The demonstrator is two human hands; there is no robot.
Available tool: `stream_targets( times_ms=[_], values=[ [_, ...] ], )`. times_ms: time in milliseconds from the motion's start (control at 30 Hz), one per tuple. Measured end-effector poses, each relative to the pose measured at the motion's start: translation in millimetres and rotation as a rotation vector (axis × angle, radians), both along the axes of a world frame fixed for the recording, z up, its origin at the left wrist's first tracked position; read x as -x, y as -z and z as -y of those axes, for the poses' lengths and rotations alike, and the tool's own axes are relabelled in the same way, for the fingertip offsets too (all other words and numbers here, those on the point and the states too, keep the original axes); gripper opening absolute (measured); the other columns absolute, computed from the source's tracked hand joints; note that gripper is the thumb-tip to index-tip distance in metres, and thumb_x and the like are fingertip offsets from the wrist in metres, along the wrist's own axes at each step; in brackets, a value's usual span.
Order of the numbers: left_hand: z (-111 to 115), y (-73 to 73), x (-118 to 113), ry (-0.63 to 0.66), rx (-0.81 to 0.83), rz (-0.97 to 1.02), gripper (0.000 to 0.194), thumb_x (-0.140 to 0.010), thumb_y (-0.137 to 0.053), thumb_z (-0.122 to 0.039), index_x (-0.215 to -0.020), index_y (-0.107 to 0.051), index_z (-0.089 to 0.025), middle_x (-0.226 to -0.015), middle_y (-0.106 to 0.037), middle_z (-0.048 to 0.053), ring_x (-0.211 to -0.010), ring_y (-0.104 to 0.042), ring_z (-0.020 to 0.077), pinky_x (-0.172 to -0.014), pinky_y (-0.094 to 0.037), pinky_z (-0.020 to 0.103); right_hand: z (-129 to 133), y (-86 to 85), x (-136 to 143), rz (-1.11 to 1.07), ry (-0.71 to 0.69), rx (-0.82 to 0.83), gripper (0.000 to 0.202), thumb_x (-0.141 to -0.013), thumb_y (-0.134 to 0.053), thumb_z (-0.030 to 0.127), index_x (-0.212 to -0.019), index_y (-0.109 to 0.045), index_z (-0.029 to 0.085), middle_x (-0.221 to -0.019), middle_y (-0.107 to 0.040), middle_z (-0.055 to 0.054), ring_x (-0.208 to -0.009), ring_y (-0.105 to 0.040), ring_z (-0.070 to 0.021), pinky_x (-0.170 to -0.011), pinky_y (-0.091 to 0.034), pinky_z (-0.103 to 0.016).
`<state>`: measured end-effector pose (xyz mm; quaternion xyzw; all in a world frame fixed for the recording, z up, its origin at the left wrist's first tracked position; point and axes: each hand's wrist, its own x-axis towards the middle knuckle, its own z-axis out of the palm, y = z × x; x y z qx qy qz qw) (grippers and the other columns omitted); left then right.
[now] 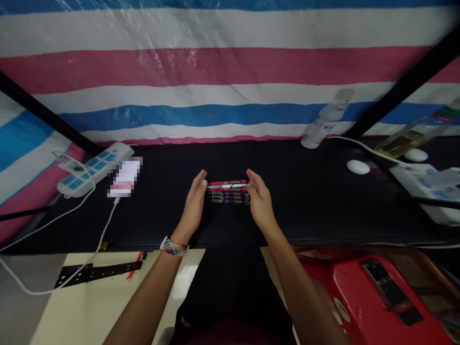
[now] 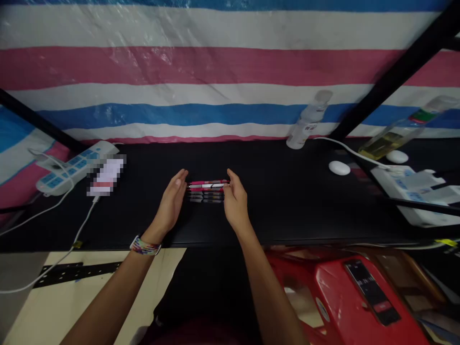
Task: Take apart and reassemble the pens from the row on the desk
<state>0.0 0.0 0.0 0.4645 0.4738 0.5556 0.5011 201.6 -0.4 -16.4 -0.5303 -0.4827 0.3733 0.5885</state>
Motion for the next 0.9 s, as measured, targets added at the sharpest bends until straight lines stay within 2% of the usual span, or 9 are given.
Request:
stream_targets(
  times_ms=[100, 233, 367, 500, 700, 900],
  values=[
    [0.0, 3.3, -0.2, -0.01, -0.025, -0.058, 0.067, -0.109, -0.062, -0.072, -0.162, -0.064, -0.03, -0.184, -0.052, 0.011, -0.178, -0.039, 0.0303, -0.15, -0.027, 0.053, 1.2, -1.0, -0.9, 0.008, 0.0, 0.006, 0.054, -0.104, -0.06, 0.036, -0.155, -0.071, 0.021, -0.165, -0.071, -0.016, -0.156, -0.067, -0.0326, -0.139, -0.042, -0.062],
    [-3.1, 6.3, -1.7, -0.065, -0.061, -0.113, 0.06, -0.11, -0.065, -0.068, -0.156, -0.069, -0.03, -0.179, -0.057, 0.009, -0.177, -0.042, 0.0304, -0.15, -0.027, 0.051, -2.7, -2.7, 0.7, 0.04, 0.071, -0.036, 0.048, -0.104, -0.059, 0.035, -0.146, -0.075, 0.02, -0.158, -0.075, -0.016, -0.154, -0.067, -0.0327, -0.138, -0.043, -0.062],
    [-5.8, 4.3, -7.0, -0.066, -0.073, -0.073, 0.056, -0.11, -0.067, -0.064, -0.153, -0.07, -0.028, -0.178, -0.058, 0.01, -0.175, -0.043, 0.0299, -0.15, -0.026, 0.05, -10.0, -1.4, 5.5, 0.07, 0.068, -0.074, 0.046, -0.102, -0.056, 0.031, -0.143, -0.076, 0.022, -0.159, -0.074, -0.014, -0.156, -0.065, -0.031, -0.138, -0.043, -0.06],
    [-4.9, 1.4, -10.0, -0.041, -0.07, -0.043, 0.055, -0.111, -0.067, -0.061, -0.154, -0.069, -0.026, -0.178, -0.058, 0.01, -0.175, -0.044, 0.0288, -0.15, -0.025, 0.049, -10.9, -2.9, 7.9, 0.039, 0.06, -0.045, 0.046, -0.101, -0.057, 0.031, -0.14, -0.078, 0.021, -0.155, -0.077, -0.015, -0.152, -0.069, -0.0328, -0.135, -0.048, -0.06],
    [3.0, -0.9, -6.5, -0.029, -0.073, -0.113, 0.059, -0.111, -0.063, -0.067, -0.154, -0.069, -0.027, -0.177, -0.059, 0.01, -0.174, -0.045, 0.0302, -0.147, -0.03, 0.047, 5.1, -9.4, 6.2, -0.057, 0.022, 0.01, 0.041, -0.099, -0.061, 0.031, -0.134, -0.081, 0.025, -0.156, -0.078, -0.009, -0.151, -0.071, -0.0302, -0.136, -0.047, -0.058],
    [29.2, -4.4, -5.0, -0.031, -0.05, -0.117, 0.055, -0.112, -0.064, -0.065, -0.153, -0.071, -0.03, -0.176, -0.06, 0.008, -0.174, -0.046, 0.0303, -0.149, -0.027, 0.049, 32.8, -12.2, 6.2, -0.067, -0.006, -0.002, 0.04, -0.103, -0.06, 0.031, -0.137, -0.081, 0.026, -0.159, -0.077, -0.009, -0.155, -0.069, -0.0294, -0.138, -0.047, -0.057]
  ],
)
